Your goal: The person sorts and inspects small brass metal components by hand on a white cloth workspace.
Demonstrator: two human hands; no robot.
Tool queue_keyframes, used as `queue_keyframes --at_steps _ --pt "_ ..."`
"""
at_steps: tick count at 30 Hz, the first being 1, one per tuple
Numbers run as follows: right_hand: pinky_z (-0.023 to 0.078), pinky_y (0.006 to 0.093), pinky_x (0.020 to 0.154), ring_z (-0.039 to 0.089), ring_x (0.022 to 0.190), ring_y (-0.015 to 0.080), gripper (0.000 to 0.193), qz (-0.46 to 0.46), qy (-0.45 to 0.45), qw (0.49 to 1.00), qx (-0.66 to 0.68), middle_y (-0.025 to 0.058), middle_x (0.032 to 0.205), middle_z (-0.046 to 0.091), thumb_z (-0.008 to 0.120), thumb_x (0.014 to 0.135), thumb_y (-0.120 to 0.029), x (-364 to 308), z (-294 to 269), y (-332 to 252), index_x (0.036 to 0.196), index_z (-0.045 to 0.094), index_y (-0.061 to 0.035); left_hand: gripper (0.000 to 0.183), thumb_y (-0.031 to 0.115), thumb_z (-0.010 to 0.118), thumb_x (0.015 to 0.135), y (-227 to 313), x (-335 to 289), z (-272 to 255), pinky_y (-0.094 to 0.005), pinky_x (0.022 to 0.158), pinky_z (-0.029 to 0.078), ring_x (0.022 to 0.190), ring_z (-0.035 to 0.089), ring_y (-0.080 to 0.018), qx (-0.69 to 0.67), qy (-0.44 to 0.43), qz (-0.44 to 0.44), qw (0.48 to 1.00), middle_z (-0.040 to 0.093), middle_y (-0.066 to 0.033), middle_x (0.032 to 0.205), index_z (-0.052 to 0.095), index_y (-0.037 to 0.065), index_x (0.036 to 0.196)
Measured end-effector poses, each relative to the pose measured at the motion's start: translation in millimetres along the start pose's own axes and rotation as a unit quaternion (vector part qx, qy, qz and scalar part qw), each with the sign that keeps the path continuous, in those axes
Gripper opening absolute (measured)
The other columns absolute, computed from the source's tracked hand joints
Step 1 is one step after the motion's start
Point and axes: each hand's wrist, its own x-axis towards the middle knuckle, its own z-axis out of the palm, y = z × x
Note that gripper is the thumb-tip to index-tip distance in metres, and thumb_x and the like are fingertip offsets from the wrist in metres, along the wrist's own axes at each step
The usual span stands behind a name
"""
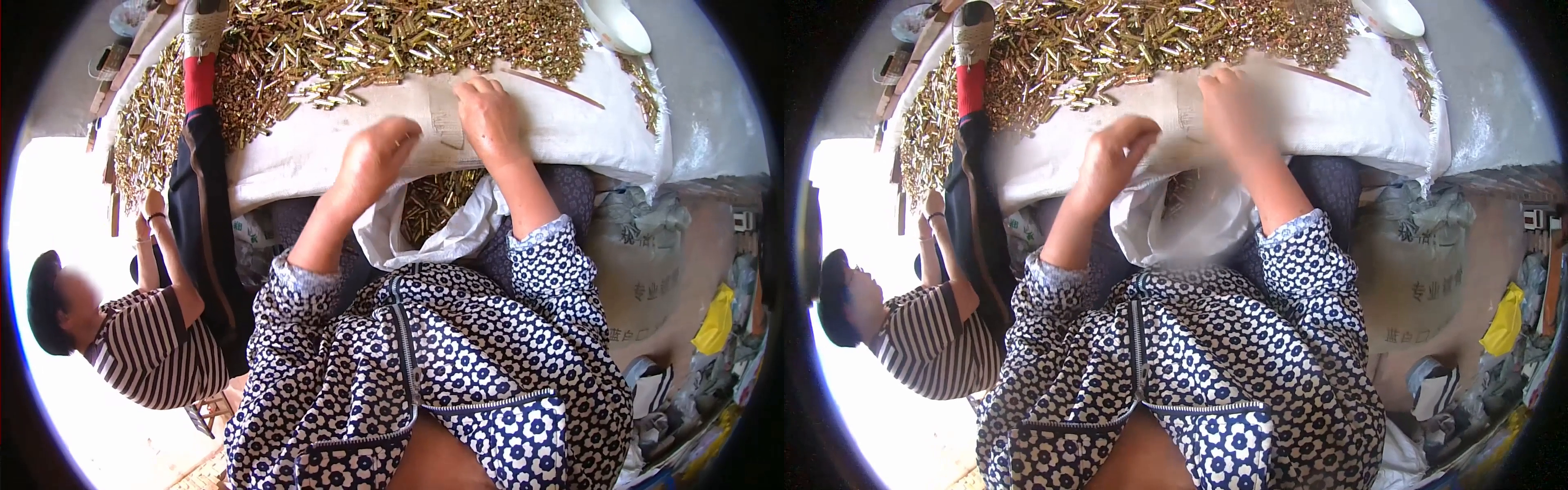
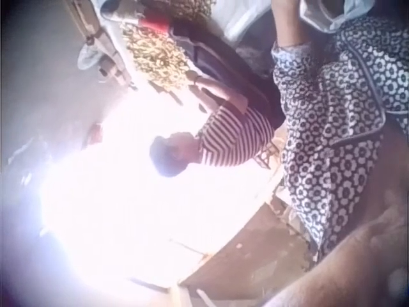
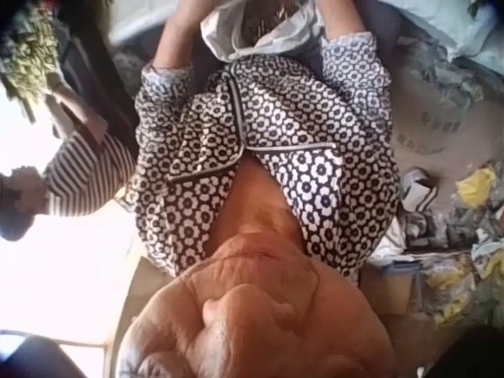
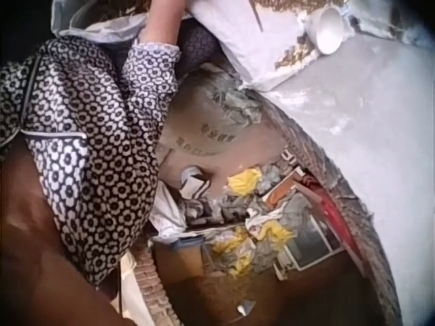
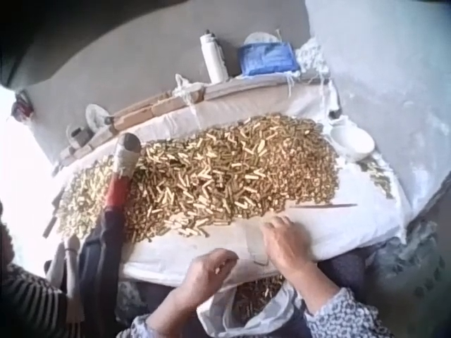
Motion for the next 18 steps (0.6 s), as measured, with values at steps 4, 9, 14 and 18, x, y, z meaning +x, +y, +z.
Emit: queue_keyframes --at_steps 4,9,14,18 --pt "0.050 0.0374 0.075 0.060 0.085 0.0277 0.013 0.002 -0.030 0.999 -0.015 0.0098 0.088 0.063 0.059 0.077 -0.004 -2 -7 -1 0.088 0.065 -0.0064 0.014 0.012 0.063 0.084 -44 43 -2 -0.0329 0.066 0.050 0.072 0.065 -0.0230 0.103 0.111 -0.009 0.988 0.065 -0.0129 0.088 0.063 0.002 0.095" --pt "0.051 0.0372 0.071 0.062 0.081 0.0271 0.011 0.013 0.007 1.000 0.023 0.0095 0.087 0.063 0.059 0.078 -0.004 0 -4 -6 0.087 0.065 -0.0067 0.020 0.015 0.062 0.083 -70 83 2 -0.0393 0.073 0.049 0.081 0.063 -0.0310 0.221 0.087 -0.059 0.970 0.065 -0.0136 0.092 0.061 0.003 0.098" --pt "0.052 0.0345 0.068 0.063 0.076 0.0251 0.010 0.055 0.016 0.991 0.123 0.0094 0.089 0.063 0.060 0.078 0.000 -1 -3 -14 0.086 0.063 -0.0052 0.016 0.013 0.061 0.082 -75 83 8 -0.0427 0.076 0.048 0.087 0.060 -0.0340 0.179 0.100 -0.072 0.976 0.062 -0.0154 0.093 0.060 0.005 0.096" --pt "0.048 0.0254 0.065 0.060 0.072 0.0140 0.015 0.109 -0.008 0.949 0.296 0.0037 0.085 0.062 0.060 0.077 0.003 -2 -5 -17 0.090 0.064 -0.0045 0.012 0.008 0.055 0.083 -54 45 -1 -0.0430 0.070 0.049 0.081 0.061 -0.0355 0.197 0.078 -0.004 0.977 0.061 -0.0164 0.092 0.061 0.004 0.093"
